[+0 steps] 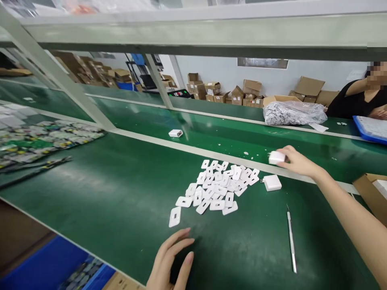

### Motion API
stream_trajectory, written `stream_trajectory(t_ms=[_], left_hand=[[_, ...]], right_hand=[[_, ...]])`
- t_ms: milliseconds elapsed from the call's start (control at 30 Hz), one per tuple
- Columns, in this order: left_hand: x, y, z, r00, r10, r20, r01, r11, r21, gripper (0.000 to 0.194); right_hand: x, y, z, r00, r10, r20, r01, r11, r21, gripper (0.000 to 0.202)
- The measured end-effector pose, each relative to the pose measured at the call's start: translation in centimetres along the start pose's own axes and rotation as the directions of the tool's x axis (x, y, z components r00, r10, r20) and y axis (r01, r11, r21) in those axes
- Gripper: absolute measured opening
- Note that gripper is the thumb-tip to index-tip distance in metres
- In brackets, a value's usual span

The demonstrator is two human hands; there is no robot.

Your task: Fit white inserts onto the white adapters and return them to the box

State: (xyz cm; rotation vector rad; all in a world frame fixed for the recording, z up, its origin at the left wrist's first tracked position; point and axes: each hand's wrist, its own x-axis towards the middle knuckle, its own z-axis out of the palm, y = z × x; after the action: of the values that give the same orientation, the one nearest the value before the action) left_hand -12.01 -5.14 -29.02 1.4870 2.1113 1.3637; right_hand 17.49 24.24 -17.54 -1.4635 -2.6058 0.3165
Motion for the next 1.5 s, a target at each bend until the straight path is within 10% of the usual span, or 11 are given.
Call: stream_trajectory(t_ms=[100, 200, 333, 433, 533, 733, 933, 1100, 1500], left_hand=[[0.3, 0.0, -0.4, 0.976, 0.188, 0.111, -0.193, 0.981, 0.033, 0.021], [-0.1, 0.4, 0.1, 0.932, 0.305, 0.195, -0.31, 0.951, -0.003, 0.056], [-1.2, 0.8, 1.0, 0.95, 0.206, 0.234, -0.168, 0.971, -0.172, 0.058], [-1.7, 1.2, 0.5, 0.979, 0.039, 0.199, 0.014, 0.966, -0.258, 0.041], [-1.7, 2.0, -0.7, 0.983, 0.081, 0.164, -0.014, 0.927, -0.374, 0.027], [-1.4, 3.9, -2.8, 0.972, 0.218, 0.083, -0.138, 0.826, -0.547, 0.033], [-2.0, 4.4, -4.0, 0.972, 0.209, 0.105, -0.107, 0.797, -0.594, 0.034], [-2.7, 4.7, -3.4, 0.961, 0.218, 0.168, -0.067, 0.777, -0.626, 0.038], [-4.9, 7.3, -2.2, 0.933, 0.236, 0.271, -0.022, 0.79, -0.613, 0.033]], right_hand=[[-4.4, -9.5, 0.7, 0.919, -0.392, 0.042, 0.385, 0.916, 0.114, 0.053], [-8.0, -17.5, 2.8, 0.726, -0.678, 0.114, 0.668, 0.735, 0.12, 0.046], [-9.1, -21.4, 4.7, 0.58, -0.808, 0.109, 0.731, 0.574, 0.369, 0.051], [-7.2, -20.8, 5.4, 0.719, -0.69, 0.08, 0.623, 0.692, 0.365, 0.047], [-4.9, -20.0, 7.6, 0.837, -0.543, 0.064, 0.545, 0.839, -0.003, 0.034], [-2.9, -19.8, 11.9, 0.887, -0.458, 0.066, 0.461, 0.861, -0.216, 0.026], [-6.0, -19.9, 9.0, 0.929, -0.357, -0.099, 0.362, 0.932, 0.029, 0.016], [-13.2, -22.0, 5.4, 0.959, -0.239, -0.154, 0.272, 0.606, 0.748, 0.022], [-19.4, -24.4, 6.1, 0.959, -0.029, -0.282, 0.27, 0.394, 0.879, 0.009]])
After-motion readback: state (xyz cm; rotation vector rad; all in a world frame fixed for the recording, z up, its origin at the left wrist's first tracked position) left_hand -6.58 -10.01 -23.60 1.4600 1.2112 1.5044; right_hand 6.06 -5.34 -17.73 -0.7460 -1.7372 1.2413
